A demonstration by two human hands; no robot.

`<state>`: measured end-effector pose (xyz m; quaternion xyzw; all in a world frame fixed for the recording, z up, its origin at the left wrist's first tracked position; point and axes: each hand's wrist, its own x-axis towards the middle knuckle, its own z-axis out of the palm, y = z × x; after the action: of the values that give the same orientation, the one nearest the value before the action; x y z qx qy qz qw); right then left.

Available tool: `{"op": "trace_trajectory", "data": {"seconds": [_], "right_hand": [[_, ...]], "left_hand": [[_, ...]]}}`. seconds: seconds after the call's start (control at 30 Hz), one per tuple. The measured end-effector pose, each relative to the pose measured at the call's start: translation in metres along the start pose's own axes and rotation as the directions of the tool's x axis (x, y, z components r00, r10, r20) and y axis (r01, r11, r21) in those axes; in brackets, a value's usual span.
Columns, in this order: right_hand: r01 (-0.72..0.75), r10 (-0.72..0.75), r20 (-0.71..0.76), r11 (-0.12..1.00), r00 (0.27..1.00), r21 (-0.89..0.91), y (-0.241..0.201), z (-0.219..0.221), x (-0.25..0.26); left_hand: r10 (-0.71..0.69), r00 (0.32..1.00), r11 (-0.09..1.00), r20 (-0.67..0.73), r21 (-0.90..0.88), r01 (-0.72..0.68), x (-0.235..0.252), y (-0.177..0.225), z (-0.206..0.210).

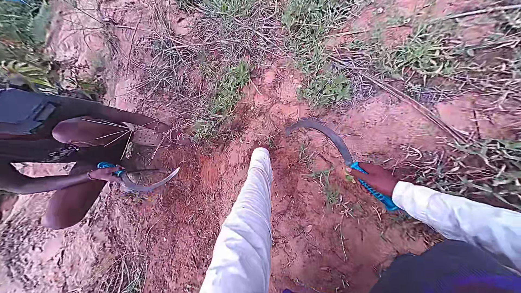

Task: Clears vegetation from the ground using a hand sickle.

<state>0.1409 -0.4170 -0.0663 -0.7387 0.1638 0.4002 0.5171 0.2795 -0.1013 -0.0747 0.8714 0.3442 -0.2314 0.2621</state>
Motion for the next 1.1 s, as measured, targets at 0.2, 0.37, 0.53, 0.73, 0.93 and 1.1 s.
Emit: {"op": "trace_trajectory", "data": {"seconds": [0.2,0.37,0.53,0.73,0.93,1.1], "right_hand": [[-0.038,0.038,0.005,0.998,0.999,0.053,0.004,-0.006,0.003],[-0.011,0.008,0.063,0.999,0.998,0.049,0.001,-0.003,0.013],[0.071,-0.05,0.163,0.989,0.985,-0.127,-0.017,0.004,0.036],[0.073,0.046,0.227,0.87,0.973,-0.488,-0.053,0.025,0.062],[-0.073,0.159,0.237,0.939,0.958,-0.337,-0.041,0.04,0.004],[-0.12,0.197,0.213,0.938,0.957,-0.326,-0.03,0.026,-0.042]], "left_hand": [[0.116,0.99,0.992,0.079,0.044,-0.12,0.002,0.016,0.021],[-0.052,0.996,0.978,-0.069,0.2,0.065,0.009,0.009,0.025],[-0.056,0.995,0.971,-0.08,0.229,0.073,0.006,0.009,0.018],[-0.07,0.994,0.949,-0.078,0.301,0.09,-0.001,0.017,0.016],[0.002,1.0,0.91,0.015,0.415,-0.008,-0.008,0.023,0.014],[0.024,0.998,0.919,0.062,0.391,-0.046,-0.012,0.009,0.031]]}}
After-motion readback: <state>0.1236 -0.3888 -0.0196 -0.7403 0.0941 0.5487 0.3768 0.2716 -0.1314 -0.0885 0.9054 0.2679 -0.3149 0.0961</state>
